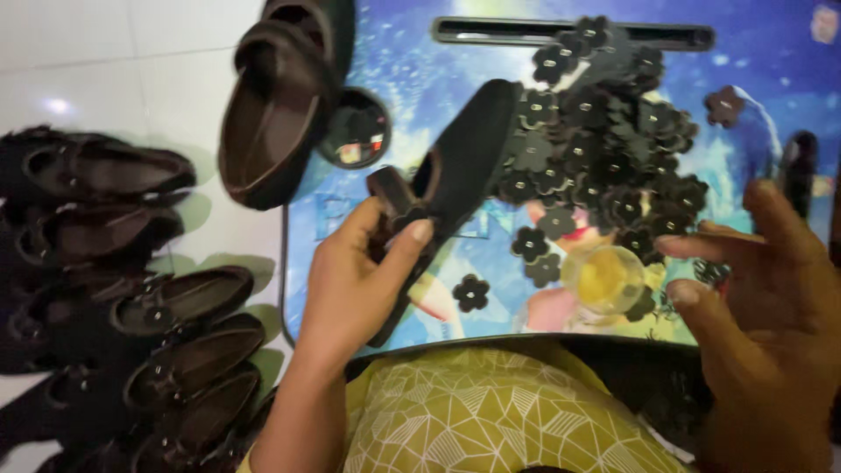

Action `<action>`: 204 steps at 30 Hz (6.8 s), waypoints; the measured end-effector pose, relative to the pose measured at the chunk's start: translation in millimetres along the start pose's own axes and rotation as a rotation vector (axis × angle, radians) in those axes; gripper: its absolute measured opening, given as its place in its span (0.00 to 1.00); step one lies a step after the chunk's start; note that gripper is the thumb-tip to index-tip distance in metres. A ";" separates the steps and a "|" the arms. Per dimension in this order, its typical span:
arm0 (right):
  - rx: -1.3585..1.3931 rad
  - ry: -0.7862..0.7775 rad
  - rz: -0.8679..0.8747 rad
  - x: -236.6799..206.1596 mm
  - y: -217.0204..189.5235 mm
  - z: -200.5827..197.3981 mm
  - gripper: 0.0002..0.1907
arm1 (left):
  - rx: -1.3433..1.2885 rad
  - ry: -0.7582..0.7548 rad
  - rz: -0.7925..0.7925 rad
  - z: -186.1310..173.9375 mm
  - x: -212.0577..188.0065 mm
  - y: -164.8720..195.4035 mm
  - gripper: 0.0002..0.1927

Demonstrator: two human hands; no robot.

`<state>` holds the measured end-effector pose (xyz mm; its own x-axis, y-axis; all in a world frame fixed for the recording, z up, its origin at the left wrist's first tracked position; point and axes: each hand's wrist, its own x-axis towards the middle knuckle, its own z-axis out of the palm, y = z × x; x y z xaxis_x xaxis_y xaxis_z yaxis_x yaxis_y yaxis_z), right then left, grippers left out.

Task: The person sits on the floor with a patterned lap tray, dips flower-shaped fabric appliques into a small container of glue, and presses them onto the straps of black mary-jane shoes. Finished shoes are placed with piles of completed shoes on the floor, and more appliques are picked from a pile on the tray.

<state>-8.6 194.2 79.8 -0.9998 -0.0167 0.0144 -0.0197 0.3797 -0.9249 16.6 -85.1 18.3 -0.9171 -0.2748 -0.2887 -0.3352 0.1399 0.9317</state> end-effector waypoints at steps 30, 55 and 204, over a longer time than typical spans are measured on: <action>0.177 0.031 -0.332 4.2 38.1 31.5 0.45 | 0.116 0.083 0.036 -0.9 3.2 -4.4 0.09; -0.679 -0.128 -0.463 -16.8 86.5 -6.7 0.26 | 0.980 0.616 0.678 57.2 19.3 9.8 0.23; -0.718 -0.094 -0.806 -32.7 71.1 -0.5 0.17 | -0.346 -0.402 0.010 81.9 -26.4 15.0 0.28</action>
<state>22.6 222.3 13.8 -0.6857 -0.5634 0.4609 -0.7027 0.6775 -0.2172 18.2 2.1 21.8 -0.9530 0.1208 -0.2780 -0.2977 -0.2000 0.9335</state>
